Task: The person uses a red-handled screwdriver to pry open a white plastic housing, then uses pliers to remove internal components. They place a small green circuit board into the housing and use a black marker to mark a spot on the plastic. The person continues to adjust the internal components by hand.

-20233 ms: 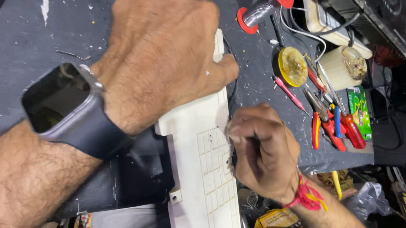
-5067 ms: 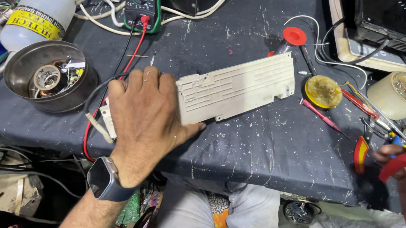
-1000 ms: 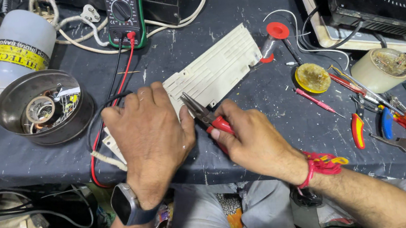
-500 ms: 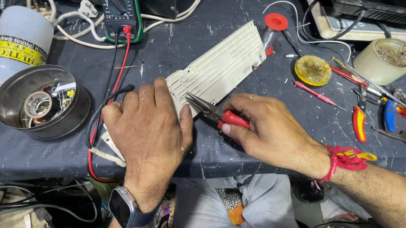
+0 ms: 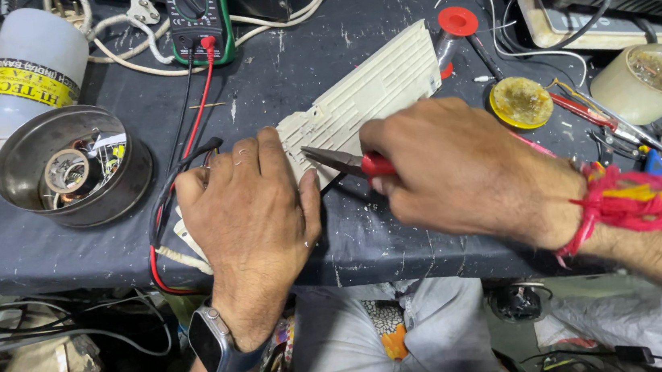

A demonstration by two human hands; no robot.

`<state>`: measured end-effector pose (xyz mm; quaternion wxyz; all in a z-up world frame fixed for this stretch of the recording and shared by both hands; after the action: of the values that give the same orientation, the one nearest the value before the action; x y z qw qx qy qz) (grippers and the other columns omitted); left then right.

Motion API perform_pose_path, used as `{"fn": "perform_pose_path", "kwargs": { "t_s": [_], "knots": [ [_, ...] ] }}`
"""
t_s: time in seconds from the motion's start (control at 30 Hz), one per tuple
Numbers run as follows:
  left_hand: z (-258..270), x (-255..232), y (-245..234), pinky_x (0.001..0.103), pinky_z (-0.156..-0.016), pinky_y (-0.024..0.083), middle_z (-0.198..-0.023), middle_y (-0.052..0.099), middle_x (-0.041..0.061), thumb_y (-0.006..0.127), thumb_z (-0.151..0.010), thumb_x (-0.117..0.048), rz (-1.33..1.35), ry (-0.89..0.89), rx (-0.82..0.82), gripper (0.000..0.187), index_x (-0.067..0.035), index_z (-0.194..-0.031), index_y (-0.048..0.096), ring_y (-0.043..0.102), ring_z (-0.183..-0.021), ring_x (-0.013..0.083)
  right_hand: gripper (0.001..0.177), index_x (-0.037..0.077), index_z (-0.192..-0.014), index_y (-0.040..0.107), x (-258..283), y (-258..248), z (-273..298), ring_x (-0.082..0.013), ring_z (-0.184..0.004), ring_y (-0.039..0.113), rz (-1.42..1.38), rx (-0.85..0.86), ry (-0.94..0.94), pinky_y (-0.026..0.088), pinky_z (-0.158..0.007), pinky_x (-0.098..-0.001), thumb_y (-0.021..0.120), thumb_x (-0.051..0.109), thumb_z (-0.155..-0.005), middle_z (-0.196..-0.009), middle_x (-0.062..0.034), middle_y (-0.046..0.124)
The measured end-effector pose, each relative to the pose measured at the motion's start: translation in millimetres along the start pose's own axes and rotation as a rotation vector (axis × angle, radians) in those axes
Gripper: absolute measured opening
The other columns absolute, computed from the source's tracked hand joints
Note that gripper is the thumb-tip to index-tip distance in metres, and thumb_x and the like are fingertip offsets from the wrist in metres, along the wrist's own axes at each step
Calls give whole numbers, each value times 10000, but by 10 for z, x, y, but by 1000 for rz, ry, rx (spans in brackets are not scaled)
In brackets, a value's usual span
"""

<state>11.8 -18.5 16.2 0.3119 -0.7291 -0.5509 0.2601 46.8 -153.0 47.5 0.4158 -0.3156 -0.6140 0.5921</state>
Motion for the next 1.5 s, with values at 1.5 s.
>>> {"fn": "perform_pose_path", "kwargs": {
  "t_s": [1.5],
  "knots": [
    [-172, 274, 272, 465, -735, 482, -886, 718, 110, 618, -1011, -388, -120, 8, 246, 382, -76, -1181, 759, 697, -847, 294, 372, 46, -1124, 609, -498, 671, 501, -325, -917, 715, -542, -275, -31, 531, -781, -438, 758, 214, -828, -925, -134, 722]
  ]
}}
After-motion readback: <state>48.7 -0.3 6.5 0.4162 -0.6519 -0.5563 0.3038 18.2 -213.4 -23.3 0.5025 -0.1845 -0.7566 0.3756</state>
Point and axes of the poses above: each hand's wrist, its own z-axis away from the middle knuckle, its own y-axis out of the palm, x = y × z, the point moved 8 cm from there along -z, towards the middle knuckle
